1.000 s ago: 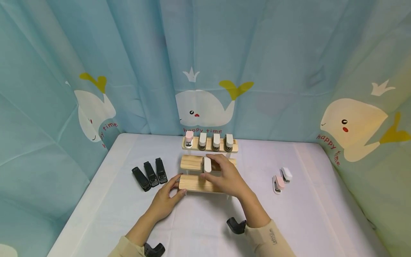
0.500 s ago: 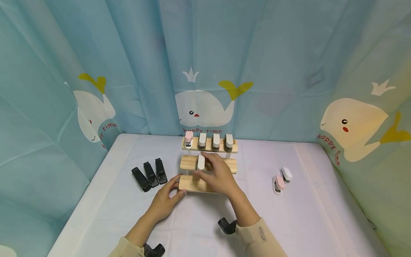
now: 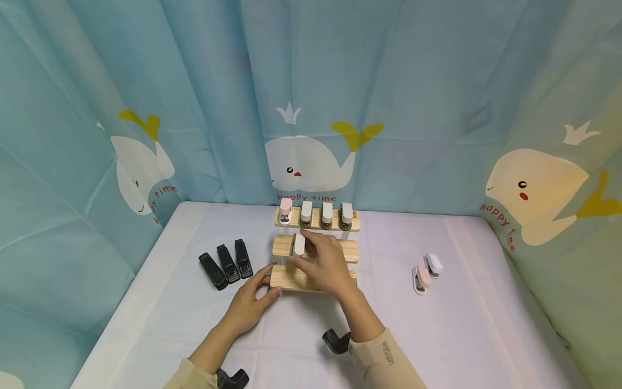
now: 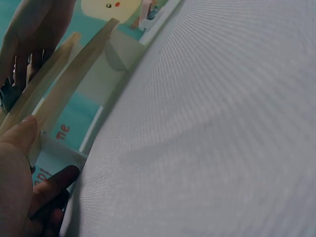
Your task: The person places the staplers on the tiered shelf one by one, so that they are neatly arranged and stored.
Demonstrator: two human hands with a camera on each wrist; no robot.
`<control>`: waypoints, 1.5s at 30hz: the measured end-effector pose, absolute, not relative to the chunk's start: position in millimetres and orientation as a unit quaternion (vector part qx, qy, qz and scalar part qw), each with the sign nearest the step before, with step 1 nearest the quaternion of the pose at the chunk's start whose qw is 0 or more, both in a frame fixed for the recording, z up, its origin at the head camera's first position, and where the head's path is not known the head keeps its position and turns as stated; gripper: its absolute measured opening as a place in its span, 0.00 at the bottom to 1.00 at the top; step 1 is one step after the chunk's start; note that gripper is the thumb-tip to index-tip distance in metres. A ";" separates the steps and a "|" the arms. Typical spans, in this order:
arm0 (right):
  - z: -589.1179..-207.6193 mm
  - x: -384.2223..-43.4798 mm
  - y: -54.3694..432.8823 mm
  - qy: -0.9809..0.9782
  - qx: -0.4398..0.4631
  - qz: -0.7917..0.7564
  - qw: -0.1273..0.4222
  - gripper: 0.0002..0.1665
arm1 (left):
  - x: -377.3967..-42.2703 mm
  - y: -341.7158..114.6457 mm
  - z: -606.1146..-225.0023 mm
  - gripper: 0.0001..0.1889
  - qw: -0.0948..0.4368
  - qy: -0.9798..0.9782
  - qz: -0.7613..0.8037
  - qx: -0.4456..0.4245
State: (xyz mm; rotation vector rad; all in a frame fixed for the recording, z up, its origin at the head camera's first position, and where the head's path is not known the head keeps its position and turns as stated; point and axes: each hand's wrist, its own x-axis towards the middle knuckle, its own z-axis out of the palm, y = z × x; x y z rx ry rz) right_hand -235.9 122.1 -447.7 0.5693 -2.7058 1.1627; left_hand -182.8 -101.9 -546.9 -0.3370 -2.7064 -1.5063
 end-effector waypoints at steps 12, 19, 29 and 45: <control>-446.1 -233.8 112.3 -0.908 0.145 0.387 0.068 0.43 | -182.2 -102.1 -548.5 0.39 0.014 -0.871 -0.480 -0.107; -446.3 -232.4 108.9 -0.913 0.120 0.387 0.058 0.43 | -182.1 -102.4 -547.4 0.39 0.010 -0.868 -0.485 -0.105; -445.0 -232.8 106.9 -0.915 0.111 0.384 0.053 0.43 | -183.7 -102.1 -548.8 0.39 0.015 -0.869 -0.482 -0.106; -441.9 -231.9 116.2 -0.892 0.146 0.424 0.051 0.41 | -184.0 -102.0 -550.5 0.39 0.019 -0.870 -0.480 -0.107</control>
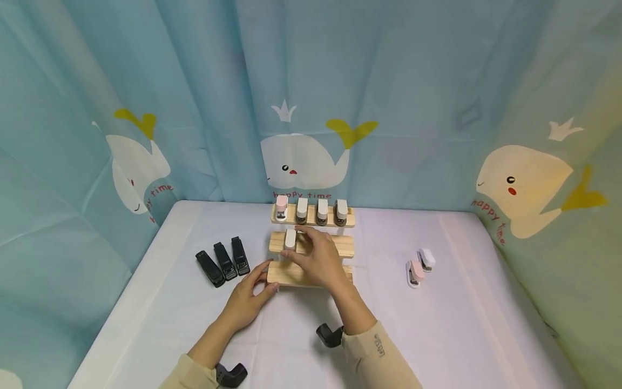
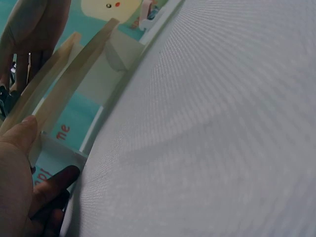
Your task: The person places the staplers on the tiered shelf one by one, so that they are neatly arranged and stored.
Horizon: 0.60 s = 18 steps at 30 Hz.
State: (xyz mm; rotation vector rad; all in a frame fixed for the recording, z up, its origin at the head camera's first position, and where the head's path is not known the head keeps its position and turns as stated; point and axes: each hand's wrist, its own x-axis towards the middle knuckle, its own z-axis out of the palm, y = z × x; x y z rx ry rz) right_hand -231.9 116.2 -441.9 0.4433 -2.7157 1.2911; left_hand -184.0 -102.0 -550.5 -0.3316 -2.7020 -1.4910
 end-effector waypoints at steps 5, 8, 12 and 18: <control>-443.6 -230.4 123.5 -0.861 0.155 0.481 0.048 0.33 | -184.6 -102.2 -550.3 0.38 0.023 -0.869 -0.483 -0.109; -445.7 -229.1 128.2 -0.845 0.164 0.506 0.051 0.30 | -184.9 -102.1 -550.9 0.38 0.024 -0.869 -0.482 -0.108; -447.4 -226.9 135.3 -0.833 0.176 0.523 0.049 0.29 | -185.1 -101.8 -551.9 0.39 0.023 -0.869 -0.483 -0.106; -446.7 -224.5 148.3 -0.831 0.187 0.521 0.062 0.28 | -185.0 -101.2 -552.2 0.38 0.029 -0.869 -0.482 -0.107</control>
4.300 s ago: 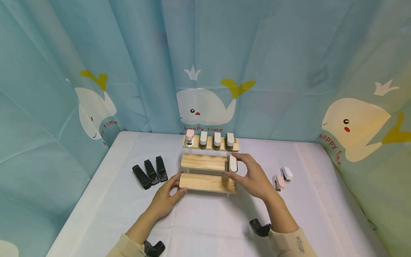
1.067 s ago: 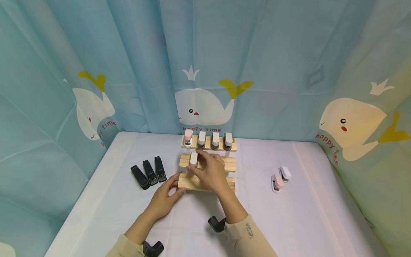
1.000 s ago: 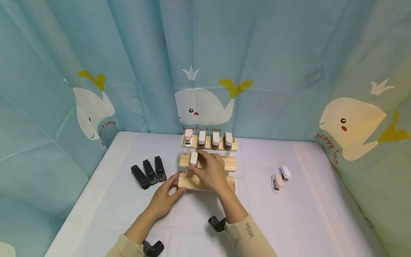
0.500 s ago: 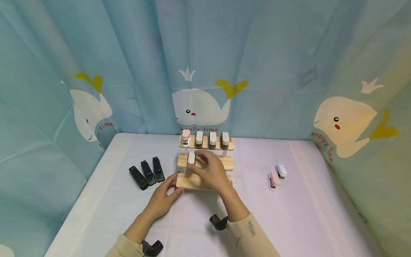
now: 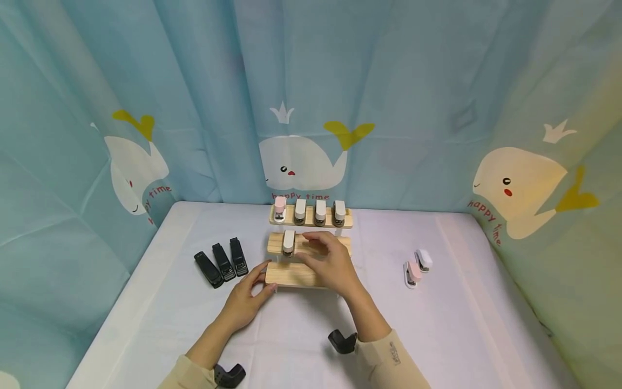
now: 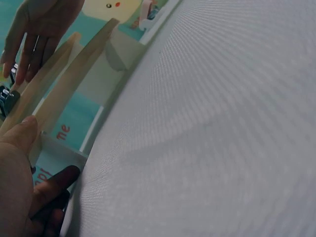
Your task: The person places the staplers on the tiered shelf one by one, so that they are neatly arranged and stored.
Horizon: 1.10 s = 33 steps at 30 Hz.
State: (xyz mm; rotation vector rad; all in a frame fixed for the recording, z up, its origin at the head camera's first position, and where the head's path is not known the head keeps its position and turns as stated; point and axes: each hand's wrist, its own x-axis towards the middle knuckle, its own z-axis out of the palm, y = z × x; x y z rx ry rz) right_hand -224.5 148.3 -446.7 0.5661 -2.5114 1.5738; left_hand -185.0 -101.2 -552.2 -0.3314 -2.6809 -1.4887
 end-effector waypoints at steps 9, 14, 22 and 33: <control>-444.9 -220.7 172.2 -0.836 0.188 0.509 0.082 0.27 | -184.1 -101.0 -551.8 0.38 0.024 -0.868 -0.485 -0.105; -442.6 -218.1 189.6 -0.852 0.179 0.484 0.085 0.28 | -184.1 -100.9 -551.9 0.37 0.020 -0.868 -0.485 -0.103; -441.8 -215.4 223.0 -0.876 0.172 0.442 0.089 0.30 | -185.4 -101.5 -549.6 0.37 0.023 -0.868 -0.485 -0.102; -447.9 -210.7 264.2 -0.902 0.160 0.392 0.086 0.32 | -185.8 -101.2 -552.2 0.37 0.023 -0.867 -0.487 -0.100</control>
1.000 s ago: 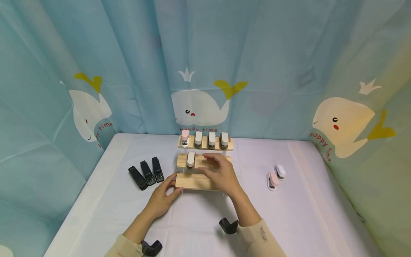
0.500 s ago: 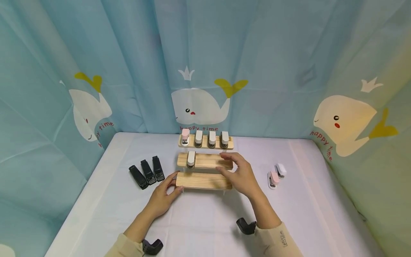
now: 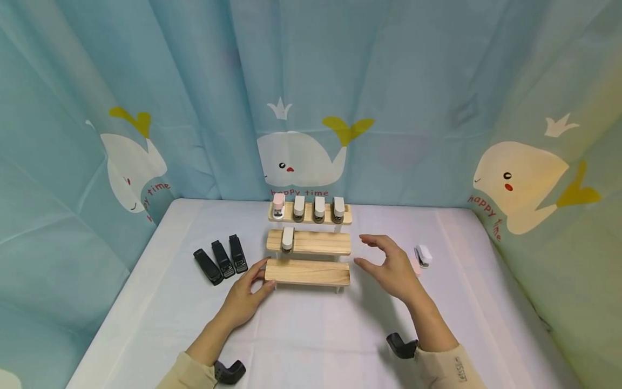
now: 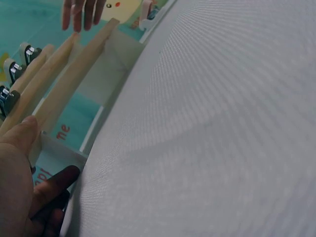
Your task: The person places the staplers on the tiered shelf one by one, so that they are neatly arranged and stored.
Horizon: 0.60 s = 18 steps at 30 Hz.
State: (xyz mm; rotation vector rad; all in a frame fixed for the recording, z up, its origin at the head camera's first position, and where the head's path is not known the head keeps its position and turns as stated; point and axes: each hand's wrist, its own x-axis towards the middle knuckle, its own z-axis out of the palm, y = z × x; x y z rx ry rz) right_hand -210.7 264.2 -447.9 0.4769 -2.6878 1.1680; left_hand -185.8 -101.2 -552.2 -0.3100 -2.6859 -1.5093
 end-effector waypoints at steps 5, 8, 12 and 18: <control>-445.3 -208.4 279.5 -0.915 0.155 0.366 0.068 0.34 | -185.8 -101.2 -553.3 0.36 0.028 -0.867 -0.488 -0.100; -442.9 -207.4 288.6 -0.924 0.152 0.345 0.060 0.35 | -186.1 -101.1 -553.7 0.36 0.029 -0.866 -0.488 -0.100; -440.8 -206.3 302.2 -0.935 0.149 0.319 0.051 0.37 | -186.3 -100.3 -553.0 0.37 0.027 -0.865 -0.491 -0.100; -438.2 -208.4 321.0 -0.946 0.147 0.287 0.010 0.41 | -185.9 -101.1 -551.7 0.37 0.024 -0.869 -0.484 -0.099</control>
